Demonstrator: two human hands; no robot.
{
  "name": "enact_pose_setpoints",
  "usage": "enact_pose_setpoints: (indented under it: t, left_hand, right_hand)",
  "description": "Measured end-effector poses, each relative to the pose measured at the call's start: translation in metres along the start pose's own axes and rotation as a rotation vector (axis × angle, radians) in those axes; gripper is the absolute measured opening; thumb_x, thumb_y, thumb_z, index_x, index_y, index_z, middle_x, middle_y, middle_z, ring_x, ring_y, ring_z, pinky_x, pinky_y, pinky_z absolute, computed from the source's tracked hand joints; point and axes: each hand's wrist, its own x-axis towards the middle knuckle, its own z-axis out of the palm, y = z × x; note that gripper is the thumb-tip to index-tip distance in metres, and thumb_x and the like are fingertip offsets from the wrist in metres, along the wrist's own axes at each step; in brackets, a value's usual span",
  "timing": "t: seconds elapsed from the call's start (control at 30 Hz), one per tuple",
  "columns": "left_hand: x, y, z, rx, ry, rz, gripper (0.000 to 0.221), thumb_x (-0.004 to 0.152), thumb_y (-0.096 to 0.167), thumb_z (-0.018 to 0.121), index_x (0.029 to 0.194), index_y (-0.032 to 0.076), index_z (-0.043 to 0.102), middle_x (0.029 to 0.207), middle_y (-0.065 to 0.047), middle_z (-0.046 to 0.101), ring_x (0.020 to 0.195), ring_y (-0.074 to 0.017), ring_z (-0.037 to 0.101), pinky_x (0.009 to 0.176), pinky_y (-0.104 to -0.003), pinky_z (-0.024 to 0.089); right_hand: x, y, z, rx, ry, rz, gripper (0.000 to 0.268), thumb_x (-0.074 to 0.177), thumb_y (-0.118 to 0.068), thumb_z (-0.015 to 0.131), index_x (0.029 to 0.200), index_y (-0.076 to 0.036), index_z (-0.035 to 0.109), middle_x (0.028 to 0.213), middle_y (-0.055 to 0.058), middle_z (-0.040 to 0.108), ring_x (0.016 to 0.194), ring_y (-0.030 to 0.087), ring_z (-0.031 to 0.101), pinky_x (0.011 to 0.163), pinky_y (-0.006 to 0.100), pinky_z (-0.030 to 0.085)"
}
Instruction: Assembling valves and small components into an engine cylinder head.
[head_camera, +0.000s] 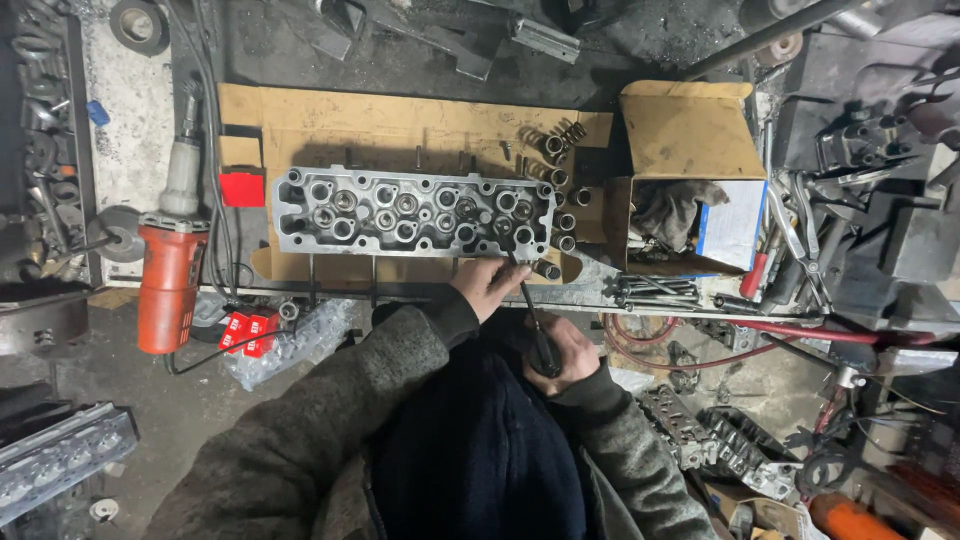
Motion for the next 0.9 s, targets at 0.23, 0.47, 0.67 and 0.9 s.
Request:
enact_pose_setpoints:
  t: [0.23, 0.47, 0.67, 0.9]
  left_hand:
    - [-0.003, 0.0, -0.03, 0.053, 0.085, -0.078, 0.044, 0.103, 0.047, 0.059, 0.095, 0.007, 0.075, 0.063, -0.008, 0.065, 0.058, -0.0192, 0.065, 0.059, -0.036, 0.05]
    - [-0.011, 0.0, -0.018, -0.095, 0.102, -0.14, 0.035, 0.102, 0.04, 0.058, 0.101, 0.011, 0.079, 0.062, -0.008, 0.064, 0.055, -0.0178, 0.06, 0.057, -0.036, 0.049]
    - [-0.009, -0.004, -0.018, -0.109, 0.123, -0.03, 0.037, 0.104, 0.041, 0.059, 0.1, 0.01, 0.078, 0.068, -0.005, 0.067, 0.06, -0.0126, 0.063, 0.06, -0.033, 0.051]
    - [-0.016, 0.001, -0.024, -0.077, 0.037, -0.136, 0.04, 0.103, 0.044, 0.058, 0.101, 0.01, 0.078, 0.06, -0.004, 0.061, 0.053, -0.013, 0.059, 0.054, -0.032, 0.048]
  right_hand:
    - [0.034, -0.022, 0.009, 0.013, 0.065, -0.092, 0.052, 0.069, -0.018, 0.076, 0.118, -0.003, 0.065, 0.101, 0.015, 0.067, 0.087, 0.033, 0.072, 0.079, 0.04, 0.06]
    - [0.03, -0.015, 0.015, 0.006, 0.028, -0.069, 0.049, 0.067, -0.016, 0.079, 0.113, -0.004, 0.067, 0.093, 0.014, 0.066, 0.082, 0.032, 0.072, 0.074, 0.041, 0.059]
    - [0.032, -0.018, 0.015, -0.003, 0.042, -0.063, 0.046, 0.067, -0.016, 0.078, 0.11, -0.004, 0.067, 0.094, 0.014, 0.067, 0.084, 0.032, 0.072, 0.075, 0.041, 0.059]
    - [0.026, -0.008, 0.015, 0.022, -0.034, -0.079, 0.056, 0.067, -0.019, 0.08, 0.118, -0.001, 0.065, 0.097, 0.015, 0.067, 0.082, 0.031, 0.072, 0.074, 0.04, 0.06]
